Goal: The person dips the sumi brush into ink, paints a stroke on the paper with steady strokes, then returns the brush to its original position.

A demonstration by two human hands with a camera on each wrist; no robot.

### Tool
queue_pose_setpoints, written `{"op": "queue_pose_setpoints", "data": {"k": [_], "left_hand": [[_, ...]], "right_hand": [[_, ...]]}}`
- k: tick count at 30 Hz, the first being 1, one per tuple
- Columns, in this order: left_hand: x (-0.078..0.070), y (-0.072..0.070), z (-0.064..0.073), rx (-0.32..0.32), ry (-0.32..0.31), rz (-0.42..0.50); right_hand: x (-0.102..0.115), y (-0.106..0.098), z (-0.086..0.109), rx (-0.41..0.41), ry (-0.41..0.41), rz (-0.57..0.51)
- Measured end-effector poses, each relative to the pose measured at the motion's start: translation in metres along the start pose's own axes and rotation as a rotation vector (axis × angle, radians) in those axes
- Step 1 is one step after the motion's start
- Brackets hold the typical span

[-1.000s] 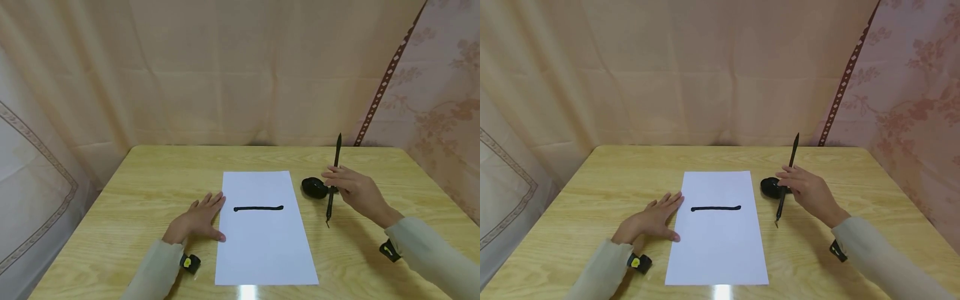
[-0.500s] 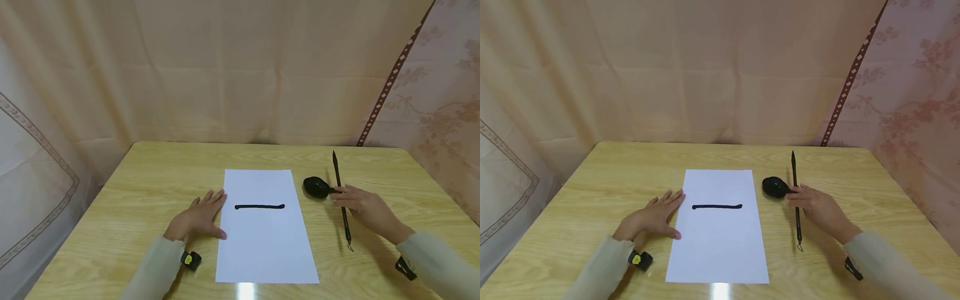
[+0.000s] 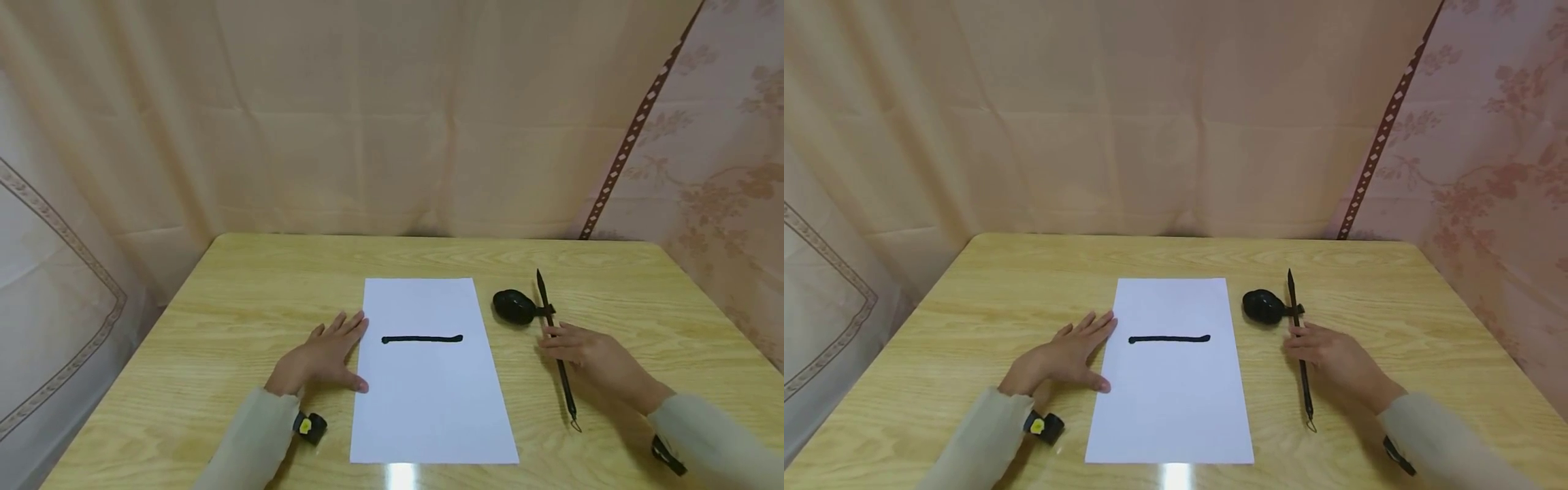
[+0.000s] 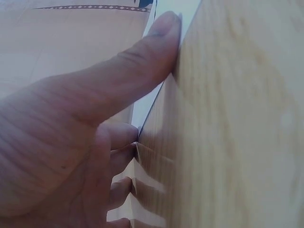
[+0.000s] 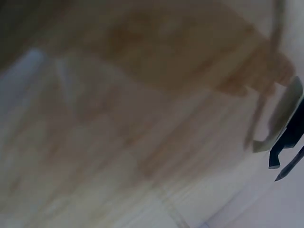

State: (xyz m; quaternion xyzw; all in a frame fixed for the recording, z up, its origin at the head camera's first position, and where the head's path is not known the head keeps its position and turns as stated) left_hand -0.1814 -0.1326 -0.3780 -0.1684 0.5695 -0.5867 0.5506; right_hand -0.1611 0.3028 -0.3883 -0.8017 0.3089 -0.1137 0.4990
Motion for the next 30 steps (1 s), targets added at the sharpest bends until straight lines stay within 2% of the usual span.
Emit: {"op": "queue_pose_setpoints", "data": {"k": [6, 15, 30], "left_hand": [[0.0007, 0.0026, -0.0003, 0.001, -0.001, -0.002], [0.0009, 0.0036, -0.0027, -0.010, -0.006, -0.005], [-0.0016, 0.0006, 0.0010, -0.011, 0.001, 0.005]], "right_hand": [[0.0017, 0.0016, 0.0032, 0.045, -0.078, 0.065], [-0.0021, 0.0070, 0.0008, -0.037, -0.195, 0.071], [0.0003, 0.0067, -0.0001, -0.016, -0.149, 0.060]]}}
Point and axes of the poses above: each hand's wrist, its own z-axis away from the middle knuckle, its own y-axis out of the palm, x = y × z, the point moved 1 cm from there along -z, towards the middle knuckle, and after that the axes turned 2 degrees about -x, right-handed, at the moved point
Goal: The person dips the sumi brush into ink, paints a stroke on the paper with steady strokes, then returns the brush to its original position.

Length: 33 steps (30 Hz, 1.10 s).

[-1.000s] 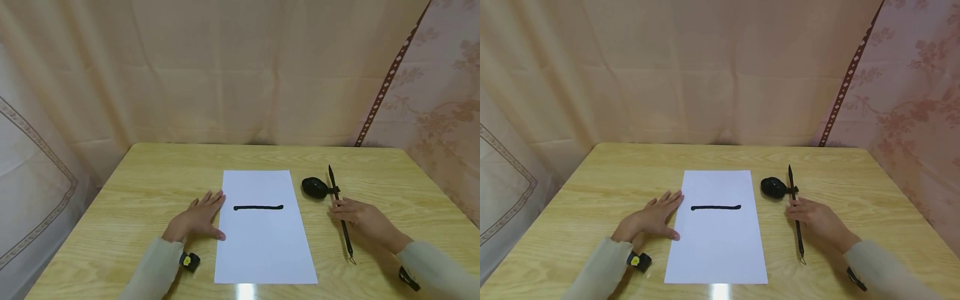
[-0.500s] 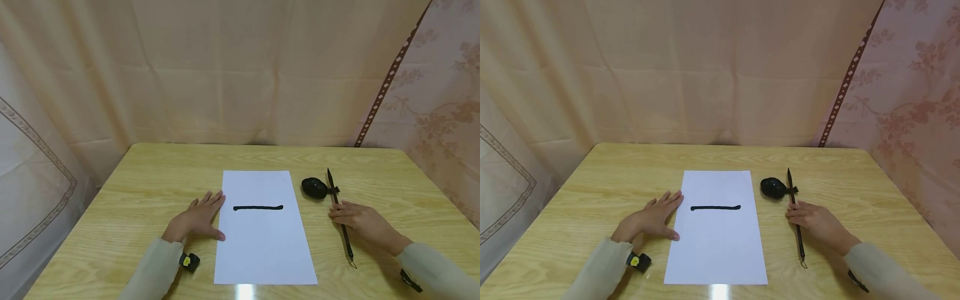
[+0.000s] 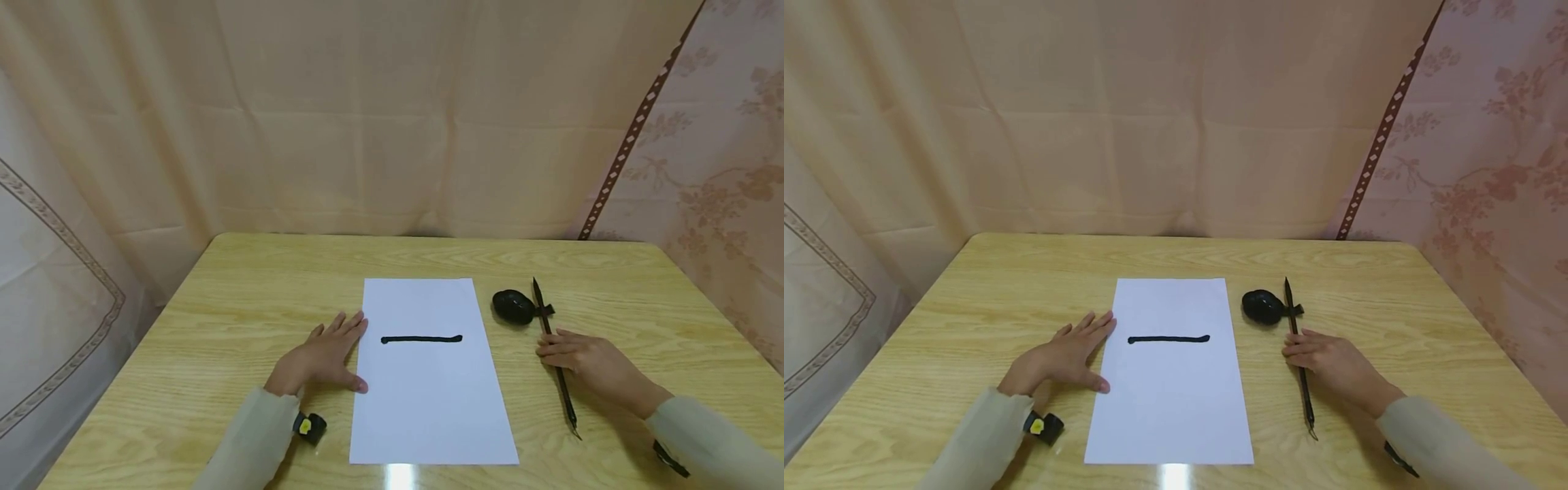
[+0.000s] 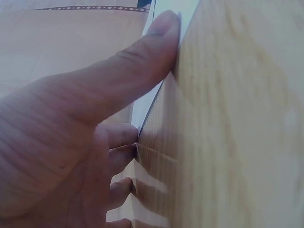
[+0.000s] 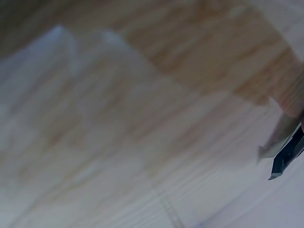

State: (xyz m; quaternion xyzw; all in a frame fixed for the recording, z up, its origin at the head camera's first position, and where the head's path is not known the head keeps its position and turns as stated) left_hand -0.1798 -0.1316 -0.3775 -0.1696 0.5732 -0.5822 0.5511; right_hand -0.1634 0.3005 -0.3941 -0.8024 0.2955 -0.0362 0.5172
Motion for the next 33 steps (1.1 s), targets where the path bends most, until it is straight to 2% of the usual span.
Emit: {"op": "queue_pose_setpoints", "data": {"k": [9, 20, 25, 33], "left_hand": [[-0.0004, -0.0001, -0.0015, 0.010, -0.003, -0.004], [-0.0007, 0.0022, -0.0011, 0.018, -0.004, -0.001], [0.0016, 0.0018, -0.0009, 0.026, 0.002, 0.002], [0.0043, 0.0005, -0.0019, 0.035, 0.018, 0.003]], "right_hand": [[-0.0011, -0.0006, 0.0057, 0.029, 0.034, -0.080], [0.0016, -0.0056, 0.0064, 0.105, 0.065, -0.031], [0.0015, -0.0049, 0.0051, 0.103, 0.034, -0.024], [0.0010, -0.0031, 0.0037, 0.052, -0.007, -0.022]]}}
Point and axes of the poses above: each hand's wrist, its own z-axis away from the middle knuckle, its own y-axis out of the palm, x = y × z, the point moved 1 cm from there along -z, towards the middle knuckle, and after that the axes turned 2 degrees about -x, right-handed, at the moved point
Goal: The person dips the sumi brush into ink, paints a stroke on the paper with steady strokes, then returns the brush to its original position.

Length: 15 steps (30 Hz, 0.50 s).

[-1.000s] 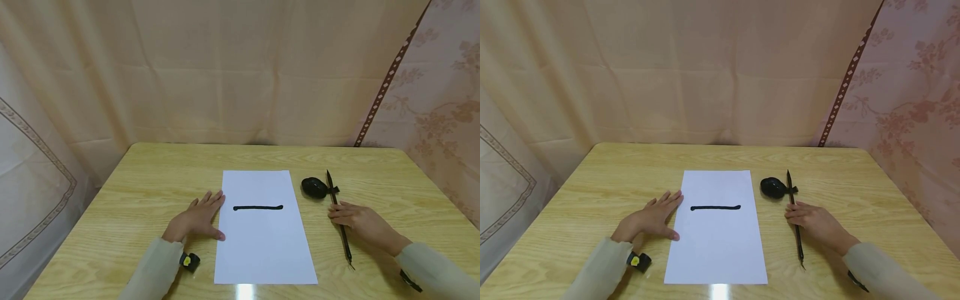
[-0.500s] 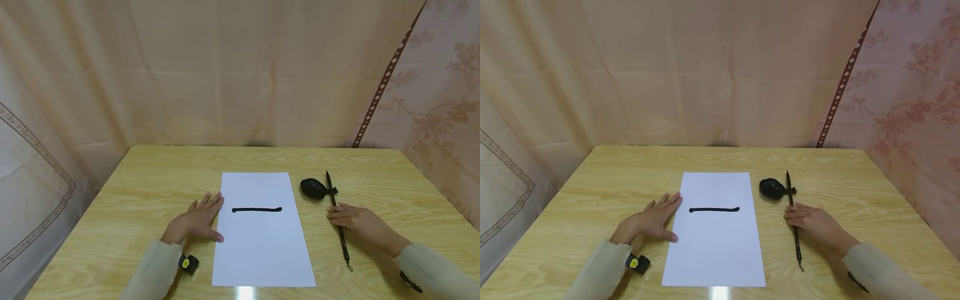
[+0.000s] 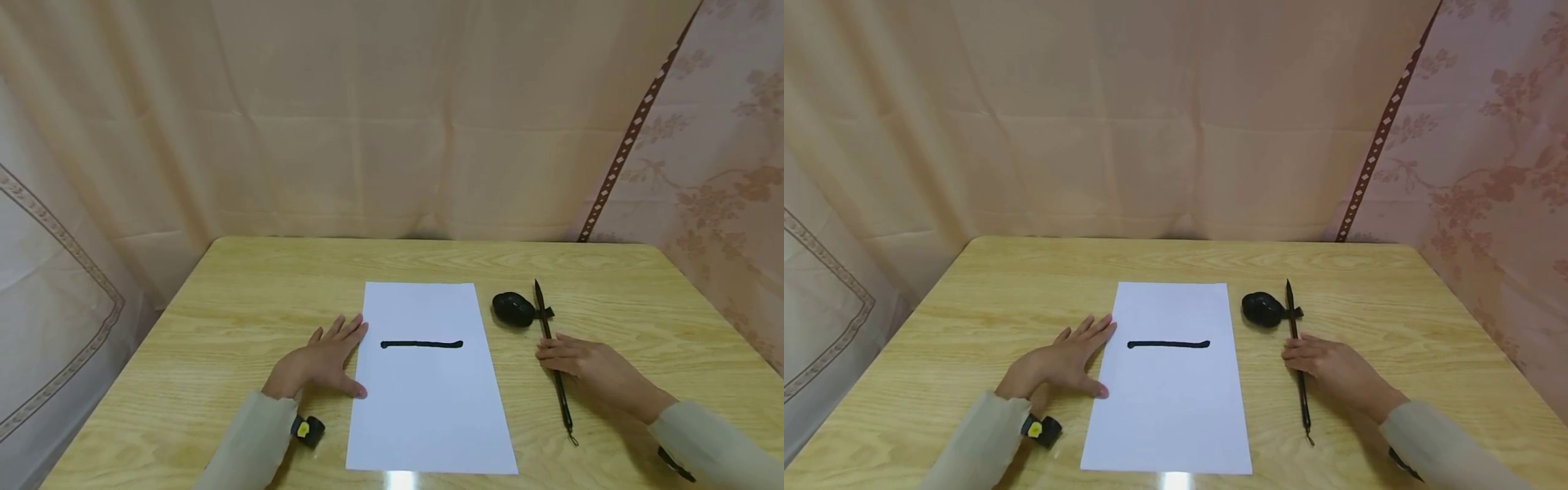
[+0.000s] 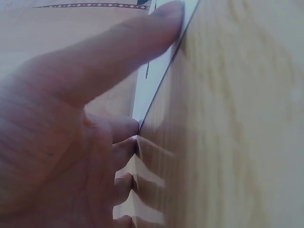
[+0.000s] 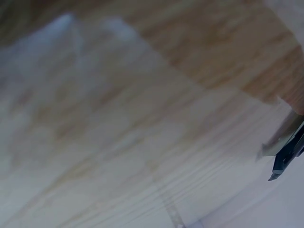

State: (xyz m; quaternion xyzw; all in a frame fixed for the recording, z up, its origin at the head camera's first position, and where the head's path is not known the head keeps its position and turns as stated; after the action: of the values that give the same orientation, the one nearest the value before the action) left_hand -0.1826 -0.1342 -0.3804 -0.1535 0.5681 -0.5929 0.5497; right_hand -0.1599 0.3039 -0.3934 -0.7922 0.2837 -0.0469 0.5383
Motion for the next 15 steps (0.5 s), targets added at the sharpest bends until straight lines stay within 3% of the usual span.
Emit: {"op": "queue_pose_setpoints", "data": {"k": [15], "left_hand": [[-0.0064, -0.0049, 0.0005, -0.016, -0.030, -0.019]], "right_hand": [[-0.0025, -0.0041, -0.0027, 0.000, 0.003, 0.058]]}}
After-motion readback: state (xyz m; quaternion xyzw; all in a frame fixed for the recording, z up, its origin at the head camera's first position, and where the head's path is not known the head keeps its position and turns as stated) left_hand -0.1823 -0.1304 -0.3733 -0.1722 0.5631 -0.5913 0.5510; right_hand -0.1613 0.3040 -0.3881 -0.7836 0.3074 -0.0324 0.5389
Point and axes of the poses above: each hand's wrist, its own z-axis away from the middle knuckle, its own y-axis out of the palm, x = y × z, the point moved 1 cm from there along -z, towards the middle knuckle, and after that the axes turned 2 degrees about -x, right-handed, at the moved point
